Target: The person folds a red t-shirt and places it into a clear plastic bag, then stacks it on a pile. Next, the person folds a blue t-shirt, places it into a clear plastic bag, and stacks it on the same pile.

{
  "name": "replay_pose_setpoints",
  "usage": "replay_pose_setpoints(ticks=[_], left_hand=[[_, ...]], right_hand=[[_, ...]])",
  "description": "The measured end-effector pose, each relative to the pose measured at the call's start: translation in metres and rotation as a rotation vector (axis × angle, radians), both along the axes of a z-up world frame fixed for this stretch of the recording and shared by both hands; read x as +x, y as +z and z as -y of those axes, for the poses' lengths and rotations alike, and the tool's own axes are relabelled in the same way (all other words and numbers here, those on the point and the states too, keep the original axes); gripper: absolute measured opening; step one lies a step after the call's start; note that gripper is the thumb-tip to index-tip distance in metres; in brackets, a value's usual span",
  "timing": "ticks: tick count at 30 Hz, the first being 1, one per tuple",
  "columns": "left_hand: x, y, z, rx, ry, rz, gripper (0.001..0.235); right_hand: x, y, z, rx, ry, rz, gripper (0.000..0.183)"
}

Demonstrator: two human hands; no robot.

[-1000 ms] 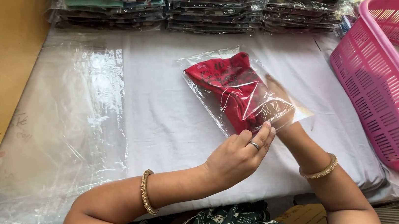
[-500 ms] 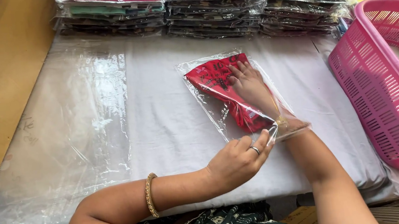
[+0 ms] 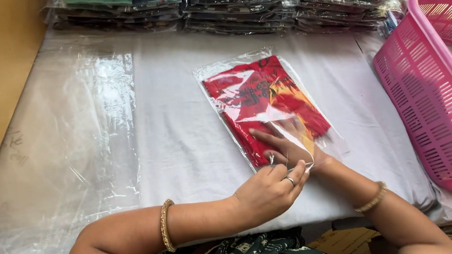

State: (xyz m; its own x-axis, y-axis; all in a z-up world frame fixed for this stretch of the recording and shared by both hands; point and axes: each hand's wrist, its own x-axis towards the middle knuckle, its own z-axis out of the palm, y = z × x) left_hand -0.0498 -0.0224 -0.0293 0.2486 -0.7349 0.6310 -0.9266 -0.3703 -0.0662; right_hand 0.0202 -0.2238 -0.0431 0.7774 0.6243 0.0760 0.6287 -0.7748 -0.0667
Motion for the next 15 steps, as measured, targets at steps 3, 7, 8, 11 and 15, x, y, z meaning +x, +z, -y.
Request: replay_pose_setpoints(ticks=[3, 7, 8, 11, 15], left_hand=[[0.004, -0.003, 0.003, 0.050, 0.013, 0.000, 0.050], [0.009, -0.005, 0.003, 0.037, 0.055, 0.023, 0.049], [0.009, -0.005, 0.002, 0.034, 0.050, 0.015, 0.047], [0.010, 0.002, -0.002, 0.019, 0.044, -0.001, 0.047], [0.014, -0.004, 0.005, 0.006, 0.020, 0.012, 0.048]], right_hand=[[0.035, -0.032, -0.002, -0.481, -0.218, -0.249, 0.041], [0.050, -0.020, -0.011, 0.230, 0.078, 0.014, 0.060], [0.056, -0.031, -0.007, 0.193, -0.047, -0.174, 0.059], [0.062, -0.034, -0.011, 0.148, -0.097, -0.309, 0.059], [0.055, -0.018, -0.012, 0.150, 0.111, -0.091, 0.063]])
